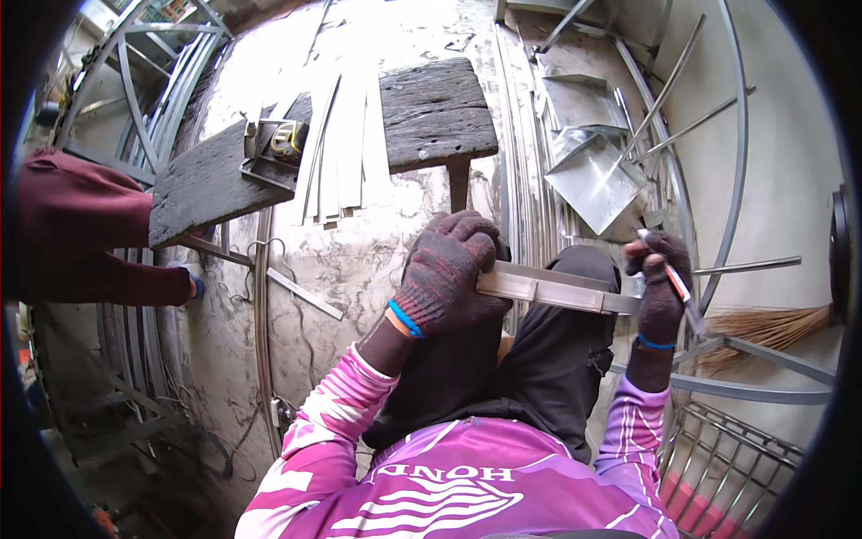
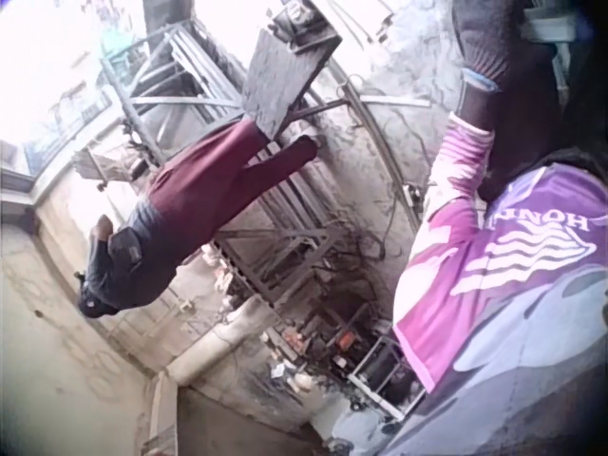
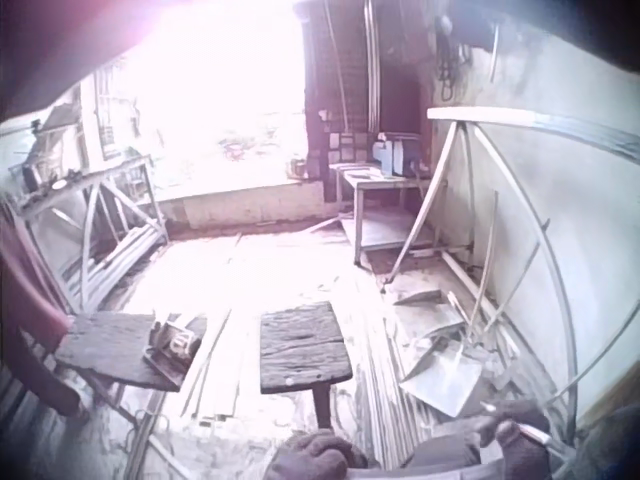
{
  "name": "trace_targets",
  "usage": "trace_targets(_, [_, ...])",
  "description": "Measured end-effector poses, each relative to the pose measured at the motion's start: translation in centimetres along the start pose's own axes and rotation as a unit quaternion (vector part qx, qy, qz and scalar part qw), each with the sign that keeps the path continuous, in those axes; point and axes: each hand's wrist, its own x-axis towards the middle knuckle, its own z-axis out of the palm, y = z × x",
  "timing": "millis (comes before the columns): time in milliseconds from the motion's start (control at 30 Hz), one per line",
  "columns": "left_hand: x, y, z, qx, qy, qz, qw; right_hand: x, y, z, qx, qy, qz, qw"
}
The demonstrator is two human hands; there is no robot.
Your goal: Marking and organizing metal strips in a workshop environment.
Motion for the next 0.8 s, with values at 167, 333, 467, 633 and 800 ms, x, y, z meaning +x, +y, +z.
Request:
trace_targets(167, [-0.4, 1.7, 0.2, -0.004, 0.037, 0.017, 0.999, -1.2, 1.6, -4.7, -0.202, -0.043, -0.073, 0.976])
trace_targets(333, [0.2, 1.6, -0.1, 0.008, 0.004, 0.027, 1.000, -3.1, 2.0, -4.6, -0.434, -0.040, -0.021, 0.900])
trace_targets(467, [-0.5, 1.0, -0.4, 0.043, -0.033, 0.024, 0.998, -2.4, 2.9, -4.9, -0.437, -0.035, -0.009, 0.899])
trace_targets(633, [-2.3, 0.0, -0.4, -0.005, -0.035, -0.010, 0.999, -0.7, 2.6, -9.9, -0.503, 0.103, 0.036, 0.857])
trace_targets(800, [-1.3, 1.6, -1.4, -0.038, -0.009, -0.012, 0.999, -0.1, 1.9, -10.6, -0.533, 0.162, 0.014, 0.830])
